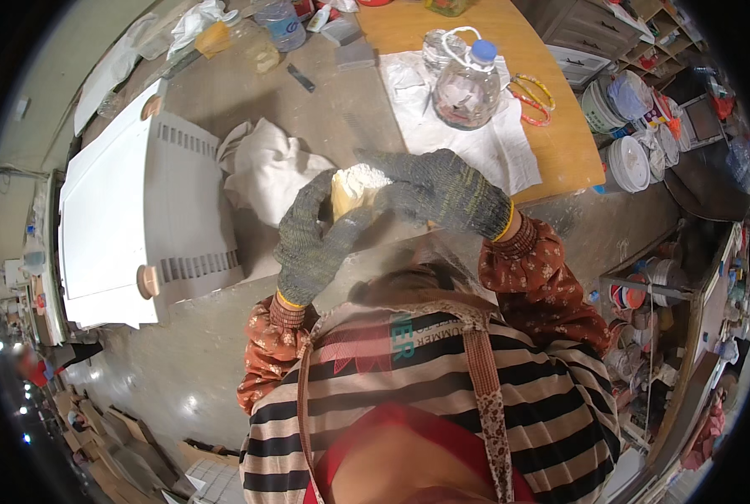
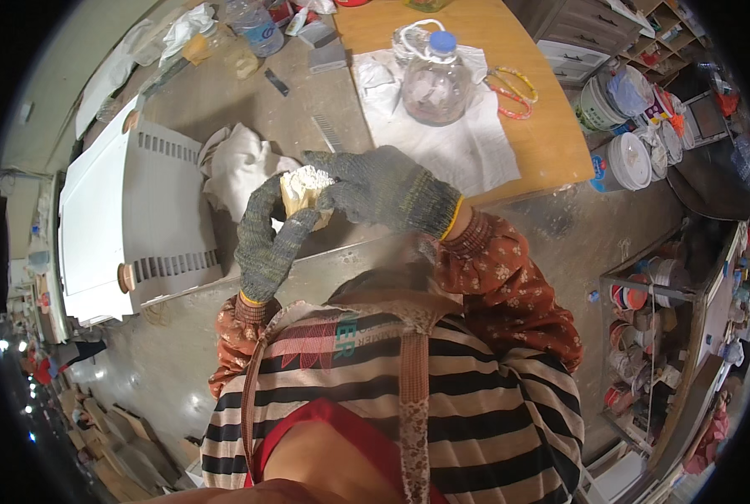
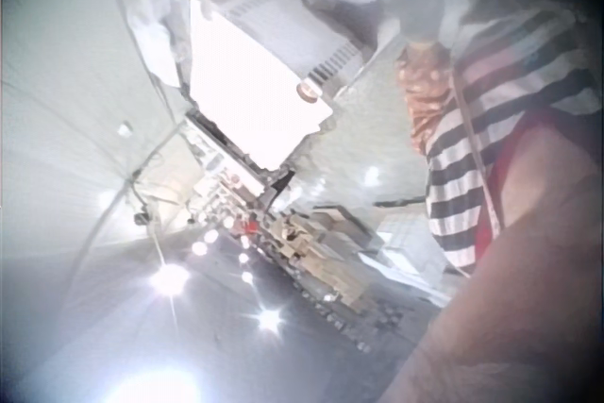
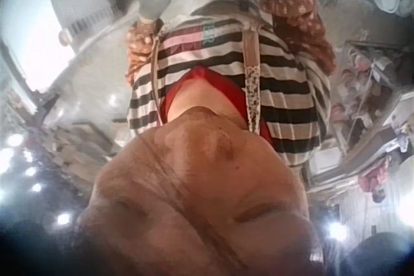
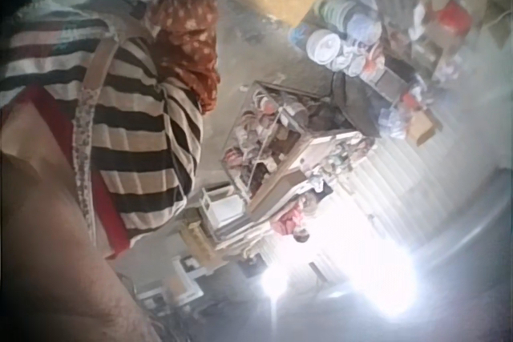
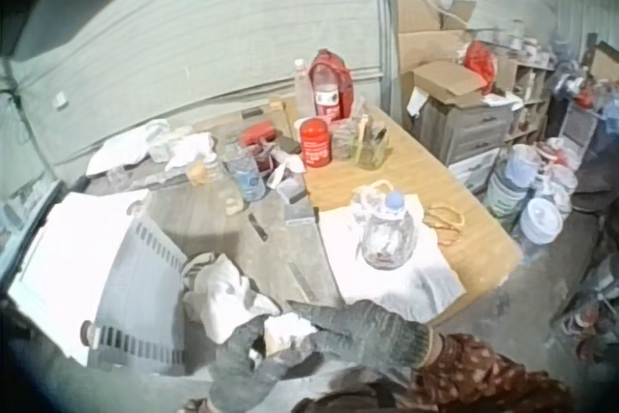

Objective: The person wipes white cabinet doors with a cloth, applies a substance to a block, and sands the edges of the doors.

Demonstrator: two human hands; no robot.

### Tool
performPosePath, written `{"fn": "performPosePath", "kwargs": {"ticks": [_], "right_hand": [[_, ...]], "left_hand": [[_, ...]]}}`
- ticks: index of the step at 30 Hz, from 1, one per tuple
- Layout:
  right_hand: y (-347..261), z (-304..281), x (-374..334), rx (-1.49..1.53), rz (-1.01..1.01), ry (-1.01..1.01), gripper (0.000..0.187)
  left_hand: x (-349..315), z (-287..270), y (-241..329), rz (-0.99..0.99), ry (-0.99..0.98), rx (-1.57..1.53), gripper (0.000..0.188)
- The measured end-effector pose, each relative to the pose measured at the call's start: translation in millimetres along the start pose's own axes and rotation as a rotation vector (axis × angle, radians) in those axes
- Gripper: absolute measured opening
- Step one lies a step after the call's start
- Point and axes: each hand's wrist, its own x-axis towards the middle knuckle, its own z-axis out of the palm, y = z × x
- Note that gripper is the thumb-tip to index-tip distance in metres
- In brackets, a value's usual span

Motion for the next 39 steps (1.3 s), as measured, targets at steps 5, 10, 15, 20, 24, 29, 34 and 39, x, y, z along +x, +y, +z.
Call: {"fn": "performPosePath", "kwargs": {"ticks": [5,10,15,20,24,29,34,39], "right_hand": [[29.1,-53.6,-22.7,0.059,-0.095,0.162,0.029],[60.6,-126.7,-18.2,-0.533,-0.241,0.551,0.026],[84.3,-143.5,16.7,-0.63,-0.019,0.35,0.045],[80.1,-160.8,18.9,-0.621,0.035,0.103,0.04],[78.8,-211.4,10.6,-0.409,-0.22,0.307,0.032],[84.9,-272.5,17.1,-0.45,0.033,0.542,0.037],[181.4,-276.0,58.4,-0.778,-0.058,0.509,0.038],[229.9,-260.2,84.5,-0.899,0.097,0.343,0.042]], "left_hand": [[11.9,36.5,-14.4,0.018,0.055,-0.103,0.05],[22.6,61.2,-14.4,-0.196,0.262,-0.638,0.054],[26.4,92.6,-14.4,-0.245,0.407,-0.864,0.05],[-1.4,110.9,-47.6,-0.31,0.421,-0.604,0.058],[4.1,116.3,-25.5,-0.457,0.525,-1.046,0.057],[49.3,130.0,6.2,-0.382,0.328,-1.169,0.06],[72.3,140.3,9.8,-0.463,0.3,-1.118,0.06],[78.1,132.2,-2.7,-0.468,0.276,-1.113,0.06]]}}
